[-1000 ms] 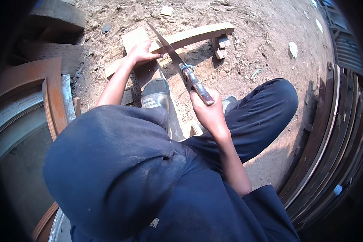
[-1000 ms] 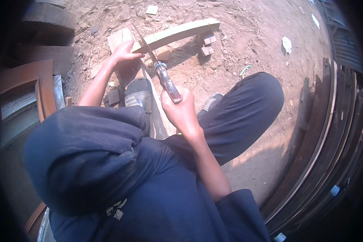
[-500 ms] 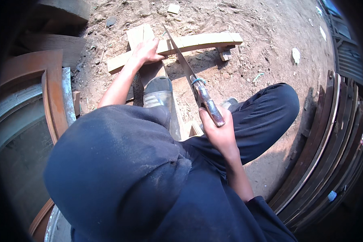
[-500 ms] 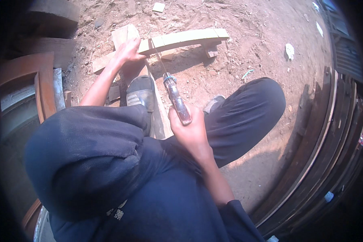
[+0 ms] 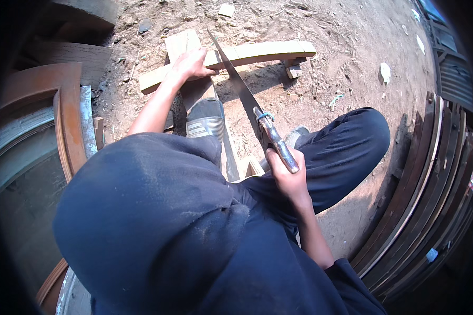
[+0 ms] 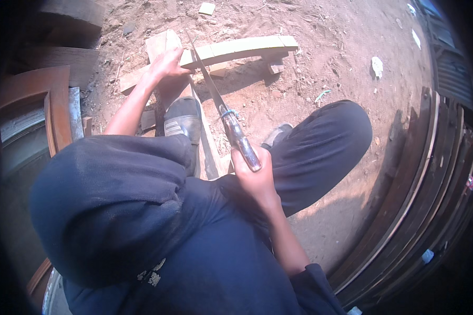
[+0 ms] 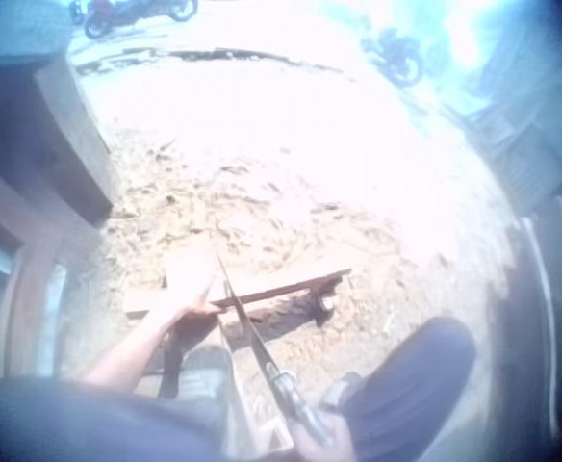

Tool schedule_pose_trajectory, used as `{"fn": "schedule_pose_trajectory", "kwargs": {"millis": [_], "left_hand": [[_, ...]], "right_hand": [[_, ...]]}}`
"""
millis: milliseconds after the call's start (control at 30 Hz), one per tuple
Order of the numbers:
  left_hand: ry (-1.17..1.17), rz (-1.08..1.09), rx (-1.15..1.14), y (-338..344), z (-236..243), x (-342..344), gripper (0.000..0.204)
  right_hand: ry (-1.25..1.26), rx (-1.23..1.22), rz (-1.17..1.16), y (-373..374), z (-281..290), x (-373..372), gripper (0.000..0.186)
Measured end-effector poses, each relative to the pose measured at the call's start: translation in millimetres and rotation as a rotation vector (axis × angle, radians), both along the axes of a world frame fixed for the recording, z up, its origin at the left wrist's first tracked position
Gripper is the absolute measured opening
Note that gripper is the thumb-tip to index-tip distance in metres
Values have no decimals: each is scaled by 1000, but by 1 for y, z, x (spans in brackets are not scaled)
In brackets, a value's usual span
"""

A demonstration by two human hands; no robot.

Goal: The person sits on the ground and uses a hand saw to cut a small wooden plank that is supported between their legs. They hold the wood steady with one hand and saw back and forth with the other.

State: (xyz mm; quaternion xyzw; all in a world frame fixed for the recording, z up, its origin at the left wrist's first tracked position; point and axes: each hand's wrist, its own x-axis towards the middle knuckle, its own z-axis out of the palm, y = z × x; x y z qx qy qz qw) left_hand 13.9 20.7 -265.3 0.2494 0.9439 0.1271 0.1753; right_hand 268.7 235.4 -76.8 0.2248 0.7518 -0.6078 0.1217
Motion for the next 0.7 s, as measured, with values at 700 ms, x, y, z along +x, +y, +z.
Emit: {"fn": "schedule_pose_trajectory", "kwargs": {"millis": [700], "left_hand": [[-52,41,-29,5,7,0,68]], "right_hand": [[-76,58,24,-10,0,-36,21]]}}
